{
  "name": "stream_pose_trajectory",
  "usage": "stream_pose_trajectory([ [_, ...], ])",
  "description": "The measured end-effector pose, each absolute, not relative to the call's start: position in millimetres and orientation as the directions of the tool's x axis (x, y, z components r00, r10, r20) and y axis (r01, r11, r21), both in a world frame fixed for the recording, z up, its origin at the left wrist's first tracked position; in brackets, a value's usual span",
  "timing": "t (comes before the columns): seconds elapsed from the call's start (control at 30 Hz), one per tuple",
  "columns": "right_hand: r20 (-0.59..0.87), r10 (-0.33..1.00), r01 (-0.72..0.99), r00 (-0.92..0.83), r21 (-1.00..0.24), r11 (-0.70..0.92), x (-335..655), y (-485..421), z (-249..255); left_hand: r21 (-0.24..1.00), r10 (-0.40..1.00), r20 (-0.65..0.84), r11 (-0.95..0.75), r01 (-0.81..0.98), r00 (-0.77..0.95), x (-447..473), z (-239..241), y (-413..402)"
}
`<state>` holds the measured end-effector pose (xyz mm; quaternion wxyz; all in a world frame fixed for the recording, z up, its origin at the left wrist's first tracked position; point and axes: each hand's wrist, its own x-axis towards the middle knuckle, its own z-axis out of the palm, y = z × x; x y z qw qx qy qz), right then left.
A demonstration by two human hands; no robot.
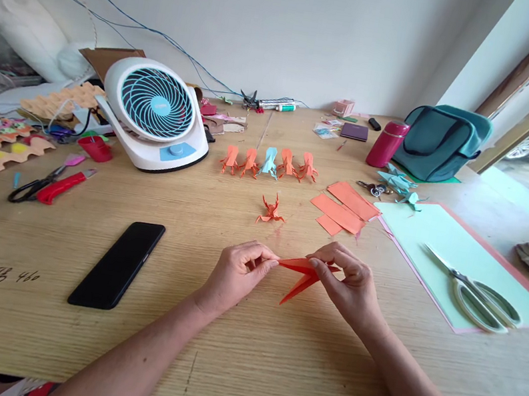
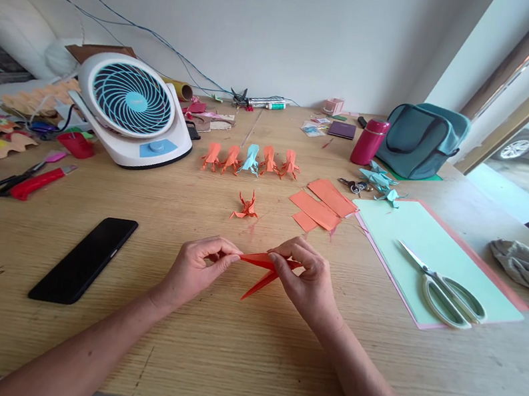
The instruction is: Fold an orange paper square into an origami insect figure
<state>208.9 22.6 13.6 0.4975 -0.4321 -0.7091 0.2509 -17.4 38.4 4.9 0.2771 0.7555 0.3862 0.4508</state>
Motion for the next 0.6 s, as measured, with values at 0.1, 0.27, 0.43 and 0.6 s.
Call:
stream_pose_trajectory([
  [0.1, 0.494, 0.857, 0.381, -0.146, -0.772, 0.509, 209.5, 22.0, 14.8, 0.737, 0.821, 0.467, -0.567, 0.367, 0.328, -16.7, 4.3, 37.5],
  [0.27, 0.49, 0.857, 0.385, -0.158, -0.769, 0.511, 209.8, 21.8, 14.8, 0.709, 0.812, 0.469, -0.581, 0.399, 0.348, -14.9, 5.8, 35.3],
  [0.43, 0.492, 0.854, 0.393, -0.167, -0.762, 0.516, 212.2, 23.6, 14.8, 0.742, 0.837, 0.414, -0.538, 0.4, 0.358, -14.1, 4.6, 34.8],
  [0.6, 0.493, 0.85, 0.419, -0.182, -0.743, 0.521, 215.1, 23.7, 15.7, 0.714, 0.839, 0.408, -0.539, 0.446, 0.361, -14.7, 4.5, 35.0],
])
